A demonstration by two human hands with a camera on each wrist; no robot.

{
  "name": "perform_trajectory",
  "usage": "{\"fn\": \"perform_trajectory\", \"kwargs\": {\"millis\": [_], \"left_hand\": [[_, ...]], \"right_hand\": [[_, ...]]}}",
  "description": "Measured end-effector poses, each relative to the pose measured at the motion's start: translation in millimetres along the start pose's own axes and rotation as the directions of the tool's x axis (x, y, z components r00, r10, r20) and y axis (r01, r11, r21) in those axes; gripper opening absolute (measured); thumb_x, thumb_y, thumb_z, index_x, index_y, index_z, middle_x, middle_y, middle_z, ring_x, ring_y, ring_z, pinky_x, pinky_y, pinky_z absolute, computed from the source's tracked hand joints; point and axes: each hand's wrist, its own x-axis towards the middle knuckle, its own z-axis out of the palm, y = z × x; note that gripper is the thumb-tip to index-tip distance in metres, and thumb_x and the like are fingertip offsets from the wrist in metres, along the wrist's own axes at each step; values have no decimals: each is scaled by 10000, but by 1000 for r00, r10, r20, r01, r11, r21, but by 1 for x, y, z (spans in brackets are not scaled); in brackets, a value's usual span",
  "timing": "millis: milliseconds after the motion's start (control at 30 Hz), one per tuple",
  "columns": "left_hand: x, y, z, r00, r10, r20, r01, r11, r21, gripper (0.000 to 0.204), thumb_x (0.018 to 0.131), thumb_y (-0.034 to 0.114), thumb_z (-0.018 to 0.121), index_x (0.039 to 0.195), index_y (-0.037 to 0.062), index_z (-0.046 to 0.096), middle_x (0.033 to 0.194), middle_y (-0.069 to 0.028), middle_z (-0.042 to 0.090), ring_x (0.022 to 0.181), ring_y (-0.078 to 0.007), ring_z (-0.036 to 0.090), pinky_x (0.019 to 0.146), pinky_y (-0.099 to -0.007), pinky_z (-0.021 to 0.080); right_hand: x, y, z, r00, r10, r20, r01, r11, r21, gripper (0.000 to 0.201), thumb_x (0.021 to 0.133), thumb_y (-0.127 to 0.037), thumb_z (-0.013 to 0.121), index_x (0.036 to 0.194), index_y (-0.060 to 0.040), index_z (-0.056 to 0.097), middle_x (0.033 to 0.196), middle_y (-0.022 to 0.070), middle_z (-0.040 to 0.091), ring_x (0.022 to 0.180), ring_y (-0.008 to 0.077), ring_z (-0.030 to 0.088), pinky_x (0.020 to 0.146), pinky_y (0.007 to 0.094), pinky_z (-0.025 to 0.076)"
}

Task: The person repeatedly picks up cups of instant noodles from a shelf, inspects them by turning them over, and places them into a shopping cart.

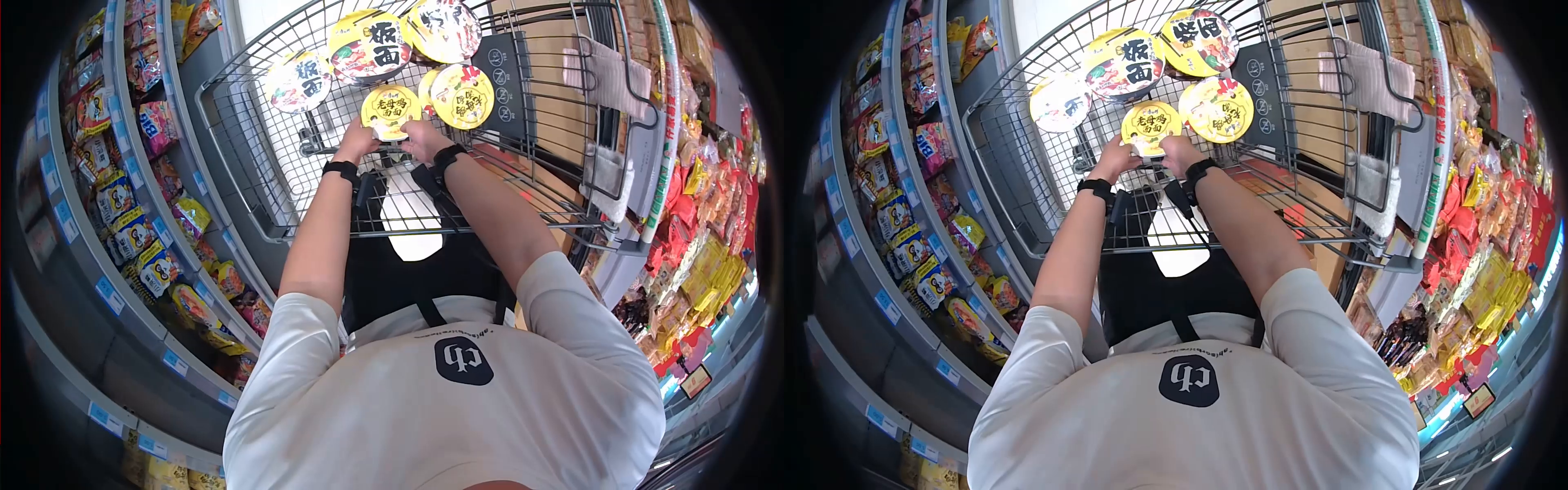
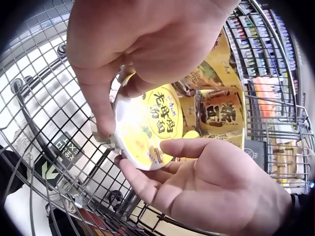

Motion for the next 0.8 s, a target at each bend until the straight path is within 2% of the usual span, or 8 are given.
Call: {"fn": "perform_trajectory", "kwargs": {"millis": [133, 233, 300, 400, 467, 567, 633, 800], "left_hand": [[-3, -2, -18, 997, -13, -74, 24, 989, 145, 567, 937, 199, 511, 1461, 95, 320, 1189, -133, 585, 963, -222, 623, 785, -353, 536], [-22, -5, -50, 973, 207, 99, -228, 825, 518, 576, 919, 287, 531, 1404, 3, 405, 1269, -193, 568, 1111, -241, 577, 915, -342, 477], [-53, -10, -69, 945, 319, 74, -296, 738, 606, 577, 916, 305, 540, 1381, -16, 425, 1303, -231, 554, 1185, -322, 552, 990, -369, 432], [-93, -31, -104, 923, 382, -51, -251, 695, 674, 511, 927, 276, 541, 1344, -10, 466, 1211, -227, 607, 1123, -331, 587, 956, -372, 451], [-152, -26, -112, 881, 433, -193, -267, 790, 551, 407, 934, 244, 528, 1258, -1, 541, 1171, -237, 622, 1098, -369, 594, 951, -387, 463], [-202, -55, -118, 664, 579, -473, -393, 809, 438, 242, 955, 149, 494, 1091, -6, 621, 938, -181, 686, 909, -293, 669, 792, -368, 505], [-247, -70, -108, 581, 500, -643, -399, 863, 310, 218, 962, 111, 490, 1098, -2, 617, 865, -134, 681, 819, -227, 666, 740, -303, 493], [-295, -247, -51, 427, 238, -872, -458, 889, 19, 221, 997, 147, 443, 1036, 11, 613, 768, -83, 660, 663, -131, 587, 642, -282, 485]], "right_hand": [[-42, -12, -1, 999, 12, 43, -6, 992, -127, 335, 926, -95, 486, 1255, -33, 481, 1249, 92, 523, 1103, 224, 526, 858, 373, 498], [-111, -13, 12, 944, -3, 331, 151, 894, -422, 346, 917, -255, 571, 1164, -16, 541, 1077, 88, 611, 928, 188, 590, 747, 342, 503], [-135, -11, 20, 880, 42, 472, 366, 575, -732, 476, 883, -369, 627, 1186, -11, 544, 1069, 121, 619, 982, 218, 600, 779, 388, 508], [-195, 6, 13, 637, -52, 769, 770, 103, -630, 703, 813, -499, 685, 1260, 11, 500, 1147, 219, 590, 1090, 373, 582, 871, 466, 488], [-241, 14, 7, 761, -95, 642, 573, -366, -734, 695, 797, -494, 694, 1235, 12, 504, 1154, 266, 573, 1080, 444, 563, 905, 487, 468], [-240, 34, -24, 735, -197, 649, 427, -609, -669, 399, 789, -317, 675, 1053, -32, 583, 1047, 203, 618, 949, 375, 627, 762, 491, 508], [-231, 37, -30, 726, -179, 664, 419, -650, -634, 266, 771, -160, 631, 1018, -63, 618, 1003, 173, 593, 977, 383, 612, 789, 502, 500], [-206, 36, -32, 650, -31, 760, 581, -625, -522, 196, 751, -84, 576, 924, -27, 651, 904, 216, 651, 853, 383, 651, 758, 463, 532]]}}
